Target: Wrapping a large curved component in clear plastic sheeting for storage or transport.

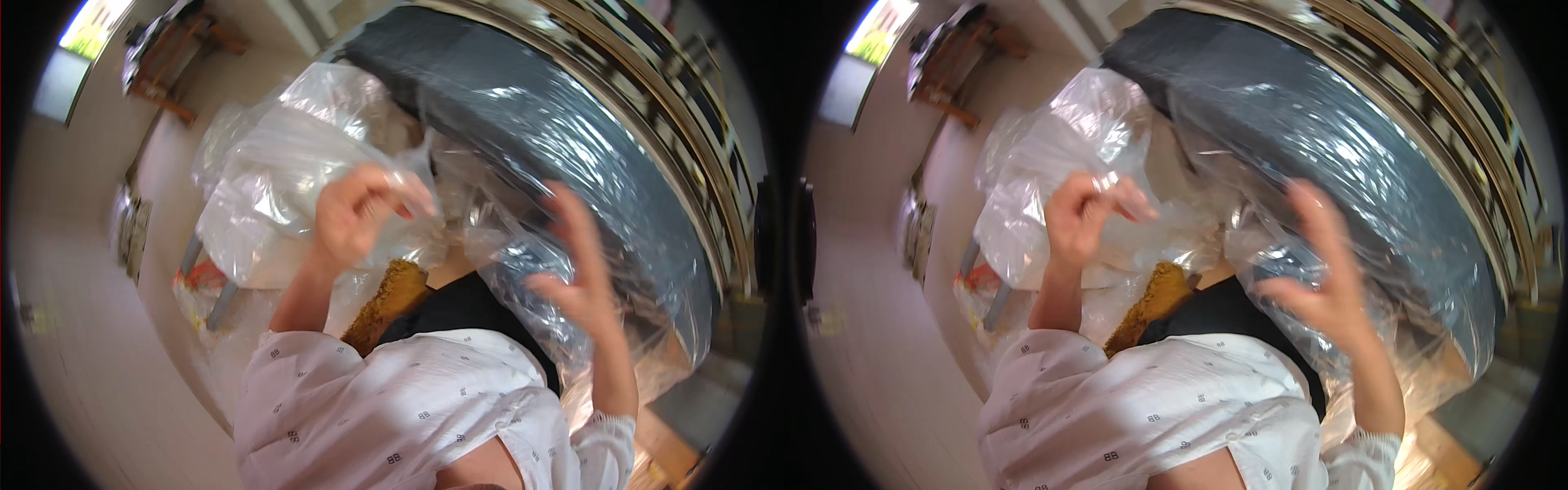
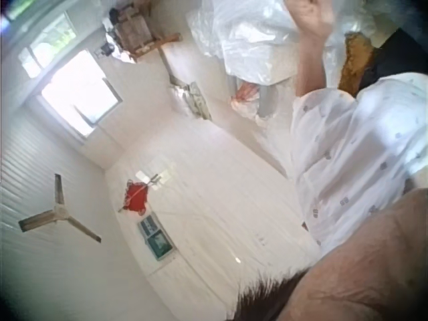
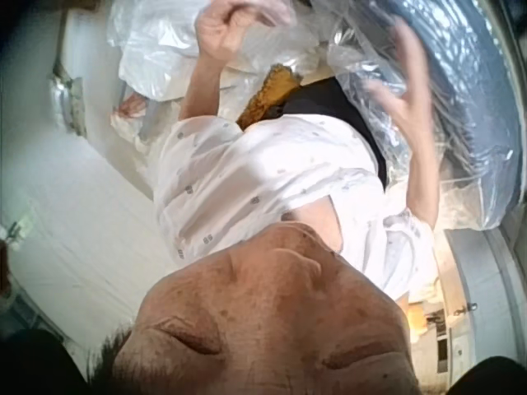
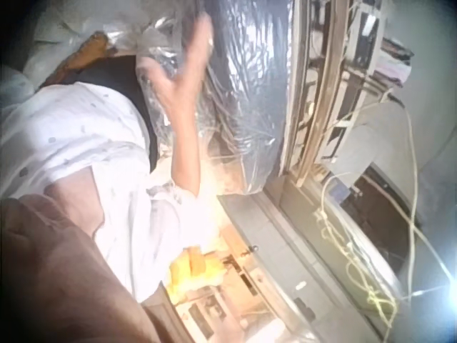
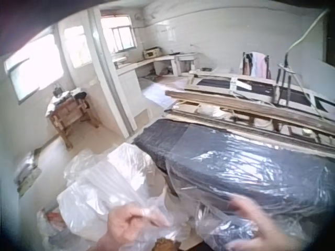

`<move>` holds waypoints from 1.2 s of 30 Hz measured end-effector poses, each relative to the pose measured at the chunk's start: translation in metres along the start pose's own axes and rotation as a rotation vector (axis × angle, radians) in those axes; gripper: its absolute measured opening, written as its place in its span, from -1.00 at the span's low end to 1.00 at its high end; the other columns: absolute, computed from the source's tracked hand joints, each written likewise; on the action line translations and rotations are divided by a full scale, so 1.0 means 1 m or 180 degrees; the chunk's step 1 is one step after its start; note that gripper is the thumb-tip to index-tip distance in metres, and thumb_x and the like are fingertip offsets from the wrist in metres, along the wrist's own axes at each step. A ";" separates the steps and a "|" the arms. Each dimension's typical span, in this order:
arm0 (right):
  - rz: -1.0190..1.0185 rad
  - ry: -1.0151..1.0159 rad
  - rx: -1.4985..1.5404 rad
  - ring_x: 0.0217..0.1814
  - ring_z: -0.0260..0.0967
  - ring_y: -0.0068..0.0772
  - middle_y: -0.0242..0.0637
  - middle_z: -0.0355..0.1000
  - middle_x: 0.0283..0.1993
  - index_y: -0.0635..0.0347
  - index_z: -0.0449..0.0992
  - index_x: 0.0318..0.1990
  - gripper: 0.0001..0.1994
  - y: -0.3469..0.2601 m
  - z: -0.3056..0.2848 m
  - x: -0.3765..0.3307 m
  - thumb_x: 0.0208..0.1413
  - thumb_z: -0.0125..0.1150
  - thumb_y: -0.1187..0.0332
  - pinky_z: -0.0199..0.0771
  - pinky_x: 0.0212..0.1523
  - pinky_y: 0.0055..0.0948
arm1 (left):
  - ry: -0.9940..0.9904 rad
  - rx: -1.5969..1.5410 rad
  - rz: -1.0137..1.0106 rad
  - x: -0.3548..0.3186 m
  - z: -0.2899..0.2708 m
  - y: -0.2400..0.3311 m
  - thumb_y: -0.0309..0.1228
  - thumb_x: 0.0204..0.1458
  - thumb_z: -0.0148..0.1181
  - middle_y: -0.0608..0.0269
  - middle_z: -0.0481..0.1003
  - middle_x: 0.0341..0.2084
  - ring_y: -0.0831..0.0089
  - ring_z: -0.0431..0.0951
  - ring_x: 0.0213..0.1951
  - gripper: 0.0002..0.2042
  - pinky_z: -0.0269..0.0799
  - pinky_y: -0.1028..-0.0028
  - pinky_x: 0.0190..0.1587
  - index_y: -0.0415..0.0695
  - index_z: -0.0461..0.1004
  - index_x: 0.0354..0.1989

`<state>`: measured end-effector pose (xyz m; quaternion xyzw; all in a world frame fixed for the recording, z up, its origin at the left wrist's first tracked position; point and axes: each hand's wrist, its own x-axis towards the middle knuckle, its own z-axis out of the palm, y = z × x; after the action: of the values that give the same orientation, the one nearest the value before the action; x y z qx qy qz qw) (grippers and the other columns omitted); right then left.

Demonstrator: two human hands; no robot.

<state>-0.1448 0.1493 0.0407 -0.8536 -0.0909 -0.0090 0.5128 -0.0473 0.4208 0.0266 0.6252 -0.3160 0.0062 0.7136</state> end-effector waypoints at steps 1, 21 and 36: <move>-0.0476 -0.0247 0.0228 0.37 -0.11 -0.17 -0.13 -0.15 0.36 0.18 -0.07 0.30 -0.05 0.002 0.023 0.005 -0.22 0.39 0.10 -0.06 0.28 -0.23 | -0.0356 0.0722 0.0412 0.000 0.016 0.012 -0.54 0.03 0.05 0.20 0.52 -0.41 0.41 0.54 -0.46 -0.90 0.43 0.51 -0.47 -0.12 0.47 -0.30; -0.0249 0.7013 0.1743 -0.58 0.30 -0.57 -0.44 0.38 -0.48 0.21 0.45 -0.21 -0.81 -0.052 -0.143 -0.656 0.17 -0.08 0.35 0.44 -0.48 -0.56 | -0.3922 0.1517 -0.1355 0.117 0.080 -0.008 -0.48 -0.42 0.39 0.31 0.42 -0.65 0.58 0.38 -0.52 -0.79 0.20 0.57 -0.46 -0.22 0.53 -0.53; 0.2388 0.4043 -0.2371 0.03 0.31 -0.38 -0.31 0.43 -0.06 0.13 0.45 -0.05 -0.70 -0.010 -0.177 -0.446 0.07 0.12 0.26 0.26 0.04 -0.40 | -0.2390 0.0314 0.0592 0.111 0.318 0.006 -0.48 0.04 0.13 0.42 0.40 -0.43 0.70 0.32 -0.43 -0.87 0.23 0.72 -0.38 -0.21 0.46 -0.24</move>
<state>-0.5708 -0.0665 0.0853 -0.7737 0.5163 -0.3475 0.1188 -0.1020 0.0947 0.0885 0.5862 -0.6098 -0.1432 0.5137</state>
